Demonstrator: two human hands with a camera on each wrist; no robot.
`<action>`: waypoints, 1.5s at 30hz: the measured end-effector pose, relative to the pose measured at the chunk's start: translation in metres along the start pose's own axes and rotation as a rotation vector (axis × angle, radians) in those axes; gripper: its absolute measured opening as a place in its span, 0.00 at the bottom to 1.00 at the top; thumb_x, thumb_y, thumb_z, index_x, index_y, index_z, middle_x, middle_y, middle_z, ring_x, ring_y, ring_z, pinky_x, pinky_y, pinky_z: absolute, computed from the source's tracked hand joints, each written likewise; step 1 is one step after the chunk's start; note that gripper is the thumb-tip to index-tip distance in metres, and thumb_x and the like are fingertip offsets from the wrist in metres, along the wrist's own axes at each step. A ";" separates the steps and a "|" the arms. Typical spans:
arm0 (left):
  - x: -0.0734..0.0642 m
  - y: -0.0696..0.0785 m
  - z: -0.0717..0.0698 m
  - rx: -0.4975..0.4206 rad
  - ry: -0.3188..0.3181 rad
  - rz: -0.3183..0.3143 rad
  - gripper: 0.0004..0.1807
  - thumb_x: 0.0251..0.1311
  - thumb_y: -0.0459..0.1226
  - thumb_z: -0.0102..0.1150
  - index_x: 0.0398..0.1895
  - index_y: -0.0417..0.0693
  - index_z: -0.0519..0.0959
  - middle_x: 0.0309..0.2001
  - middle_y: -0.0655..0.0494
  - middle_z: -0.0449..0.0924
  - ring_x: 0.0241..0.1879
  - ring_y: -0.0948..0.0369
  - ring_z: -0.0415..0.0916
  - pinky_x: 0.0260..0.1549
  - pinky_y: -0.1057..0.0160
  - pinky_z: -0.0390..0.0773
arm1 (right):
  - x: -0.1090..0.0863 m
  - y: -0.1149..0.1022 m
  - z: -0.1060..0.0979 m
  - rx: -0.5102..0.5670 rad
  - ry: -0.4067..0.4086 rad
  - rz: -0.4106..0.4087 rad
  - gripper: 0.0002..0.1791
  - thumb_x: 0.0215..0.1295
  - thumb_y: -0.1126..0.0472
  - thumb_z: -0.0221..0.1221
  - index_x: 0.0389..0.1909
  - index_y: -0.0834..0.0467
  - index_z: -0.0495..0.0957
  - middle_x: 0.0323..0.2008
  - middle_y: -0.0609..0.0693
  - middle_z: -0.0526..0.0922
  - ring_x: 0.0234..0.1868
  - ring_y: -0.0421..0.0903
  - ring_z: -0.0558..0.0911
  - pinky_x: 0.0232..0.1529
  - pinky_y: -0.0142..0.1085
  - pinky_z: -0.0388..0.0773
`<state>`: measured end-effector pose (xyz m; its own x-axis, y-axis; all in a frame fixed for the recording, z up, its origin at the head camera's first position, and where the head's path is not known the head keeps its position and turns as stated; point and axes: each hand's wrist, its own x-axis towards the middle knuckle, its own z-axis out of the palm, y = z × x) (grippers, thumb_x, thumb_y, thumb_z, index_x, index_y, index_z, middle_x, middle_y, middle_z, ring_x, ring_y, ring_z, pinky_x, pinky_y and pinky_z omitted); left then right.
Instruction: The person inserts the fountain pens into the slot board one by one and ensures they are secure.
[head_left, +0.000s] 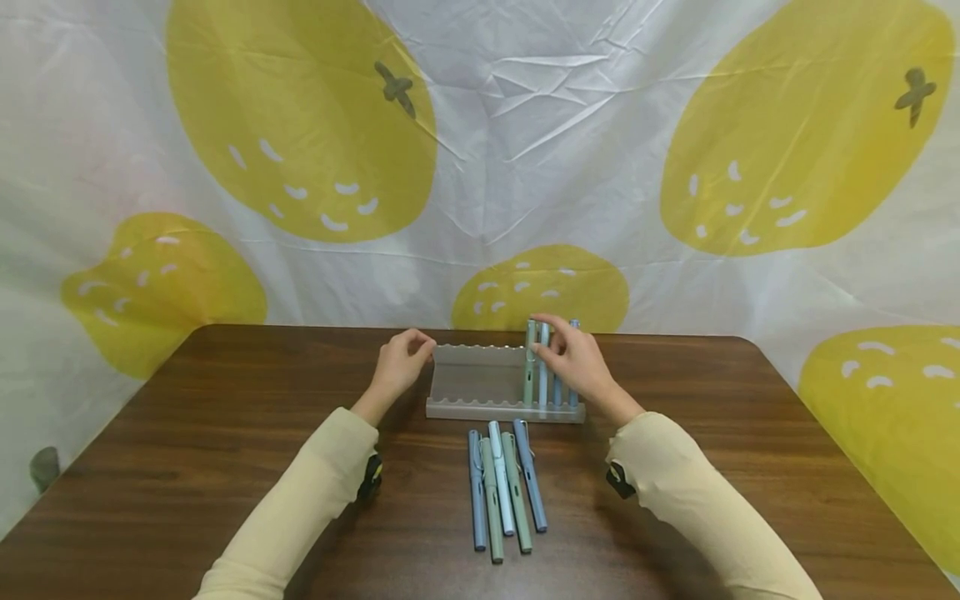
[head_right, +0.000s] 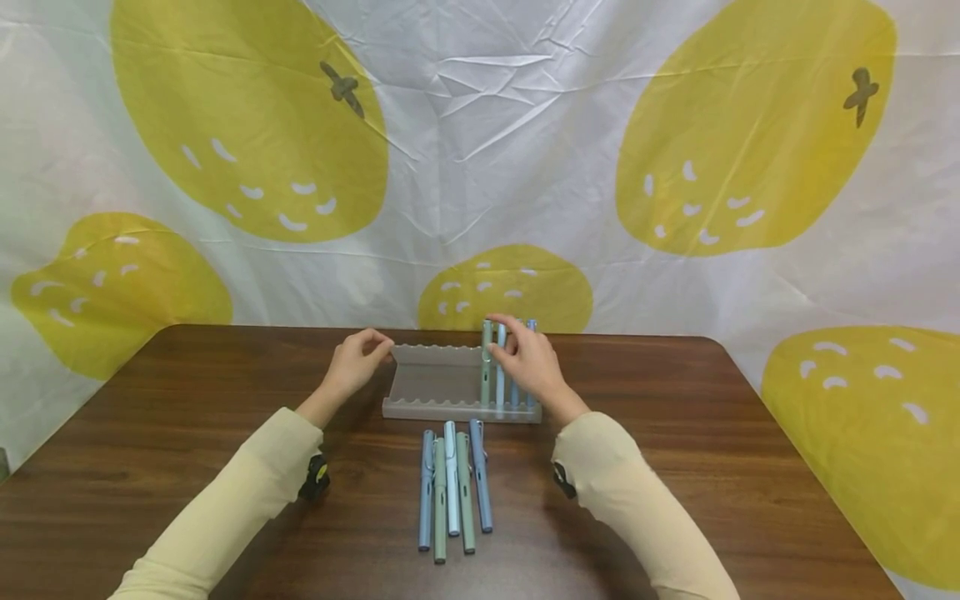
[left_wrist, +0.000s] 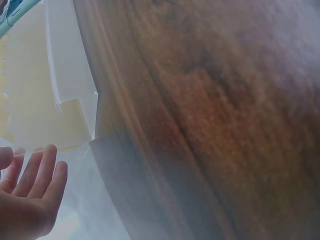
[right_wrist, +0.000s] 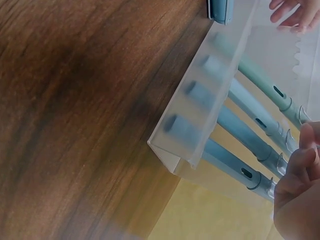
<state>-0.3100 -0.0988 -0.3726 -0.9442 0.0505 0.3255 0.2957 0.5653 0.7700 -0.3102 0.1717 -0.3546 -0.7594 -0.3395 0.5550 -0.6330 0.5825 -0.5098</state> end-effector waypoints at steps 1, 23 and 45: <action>0.000 0.000 0.000 -0.001 0.001 0.001 0.11 0.61 0.39 0.50 0.35 0.38 0.77 0.31 0.45 0.79 0.31 0.55 0.76 0.31 0.57 0.73 | 0.000 0.000 0.000 -0.006 -0.002 0.002 0.23 0.58 0.63 0.57 0.55 0.57 0.69 0.11 0.44 0.67 0.12 0.41 0.65 0.16 0.35 0.63; 0.000 0.000 0.000 -0.001 0.000 -0.007 0.11 0.61 0.38 0.50 0.35 0.38 0.76 0.31 0.46 0.79 0.31 0.55 0.76 0.34 0.57 0.73 | 0.005 -0.004 0.002 -0.152 -0.067 0.141 0.26 0.57 0.59 0.58 0.58 0.52 0.66 0.10 0.45 0.68 0.10 0.42 0.63 0.10 0.33 0.56; 0.006 -0.004 0.000 -0.002 -0.001 0.001 0.11 0.61 0.38 0.50 0.35 0.39 0.77 0.30 0.48 0.79 0.31 0.55 0.77 0.33 0.57 0.73 | 0.011 -0.008 0.004 -0.255 -0.069 0.185 0.26 0.56 0.57 0.58 0.57 0.50 0.66 0.12 0.44 0.68 0.10 0.41 0.63 0.09 0.33 0.57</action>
<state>-0.3169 -0.1003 -0.3735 -0.9441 0.0523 0.3255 0.2970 0.5636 0.7708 -0.3141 0.1604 -0.3474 -0.8718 -0.2550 0.4181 -0.4323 0.8020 -0.4122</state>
